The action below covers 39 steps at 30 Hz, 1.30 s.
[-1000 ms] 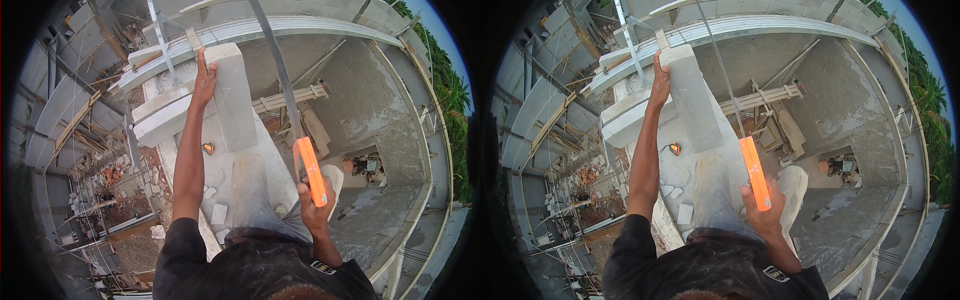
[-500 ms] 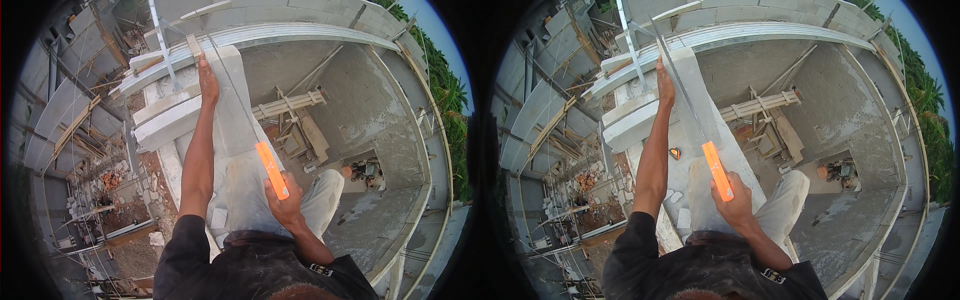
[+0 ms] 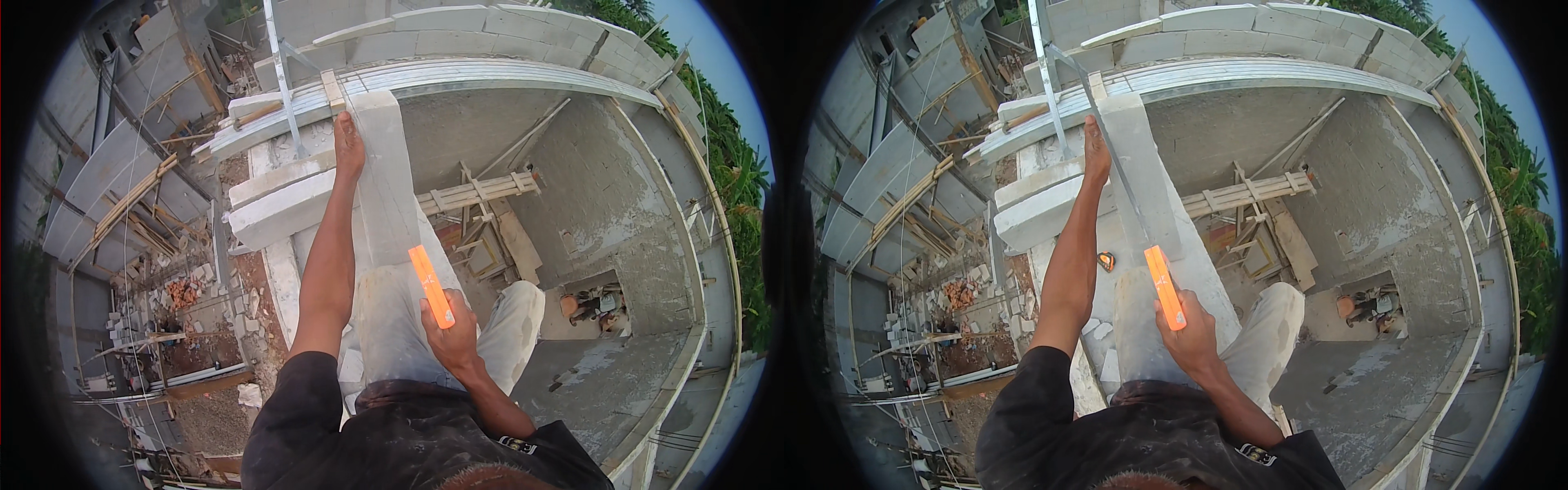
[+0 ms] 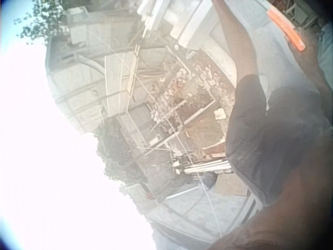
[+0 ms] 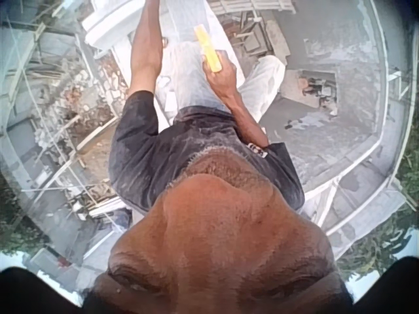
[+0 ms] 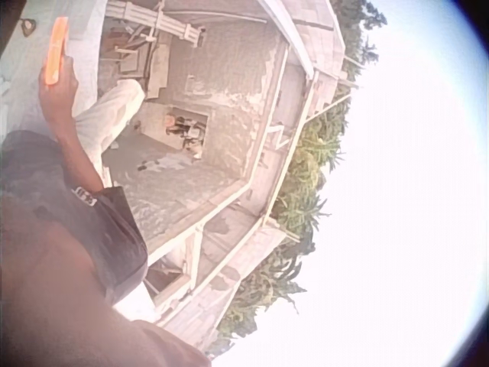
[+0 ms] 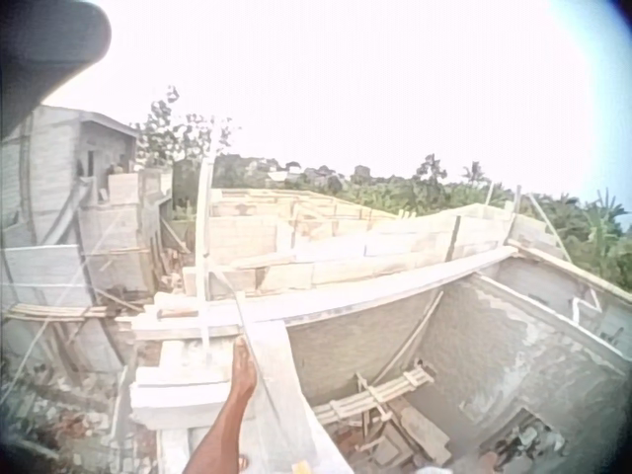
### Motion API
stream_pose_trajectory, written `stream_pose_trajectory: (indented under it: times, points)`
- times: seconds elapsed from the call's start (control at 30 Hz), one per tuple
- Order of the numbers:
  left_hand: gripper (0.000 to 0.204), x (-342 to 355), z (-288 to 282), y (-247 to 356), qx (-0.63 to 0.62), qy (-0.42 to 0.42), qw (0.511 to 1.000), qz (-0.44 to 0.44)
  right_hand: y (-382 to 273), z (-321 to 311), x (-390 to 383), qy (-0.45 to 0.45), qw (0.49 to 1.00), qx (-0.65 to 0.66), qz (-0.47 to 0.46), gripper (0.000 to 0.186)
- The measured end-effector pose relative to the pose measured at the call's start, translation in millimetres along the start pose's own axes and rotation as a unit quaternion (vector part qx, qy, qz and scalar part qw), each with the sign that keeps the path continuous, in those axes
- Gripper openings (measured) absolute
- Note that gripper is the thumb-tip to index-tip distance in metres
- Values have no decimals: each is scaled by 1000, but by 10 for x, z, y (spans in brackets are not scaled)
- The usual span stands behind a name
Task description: The recorder uses a hand saw to cut a lightweight autoclaved aerated concrete block to size while perched on a wall at a construction site.
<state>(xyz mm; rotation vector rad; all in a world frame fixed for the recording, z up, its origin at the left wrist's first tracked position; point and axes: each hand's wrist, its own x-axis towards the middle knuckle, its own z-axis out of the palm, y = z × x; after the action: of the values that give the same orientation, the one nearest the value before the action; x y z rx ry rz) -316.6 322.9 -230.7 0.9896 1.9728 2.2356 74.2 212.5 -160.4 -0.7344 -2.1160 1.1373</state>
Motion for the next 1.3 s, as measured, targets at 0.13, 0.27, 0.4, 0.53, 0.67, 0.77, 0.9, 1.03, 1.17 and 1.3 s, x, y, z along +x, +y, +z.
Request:
stream_pose_trajectory:
  times: [0.13, 0.27, 0.4, 0.53, 0.67, 0.77, 0.9, 1.03, 1.17, 1.3]
  points:
    - [89, -86, -35, 120, -116, -54, 986, -103, 61, -22, -50, 15, 1000, -10, 3, 21]
    - [95, -208, -93, 300, -81, -91, 986, -110, 33, -25, -56, 0, 1000, -10, -5, 23]
    - [108, -325, -170, 396, 1, -110, 991, -69, 17, -70, -76, -5, 1000, -18, -2, 23]
    - [125, -268, -294, 346, -21, -191, 972, -136, 58, -70, -121, 8, 1000, -9, 9, 21]
    - [142, -265, -534, -259, 104, -186, 972, -97, 40, 22, -112, -6, 1000, -1, 5, 22]
    - [135, -227, -392, 49, 45, -268, 953, -132, 90, -23, -162, -6, 1000, -22, 12, 24]
    - [135, -284, -461, 70, 39, -268, 947, -172, 131, -20, -240, 44, 995, -63, -58, 36]
    - [129, -355, -452, 123, 55, -268, 947, -167, 64, -107, -265, 74, 995, -46, -41, 47]
    - [124, -370, -528, -45, 67, -264, 950, -155, -27, -60, -69, 7, 995, -60, -73, 49]
    - [122, -366, -492, 6, 50, -261, 945, -190, -121, -53, -11, -5, 1000, -22, -9, 46]
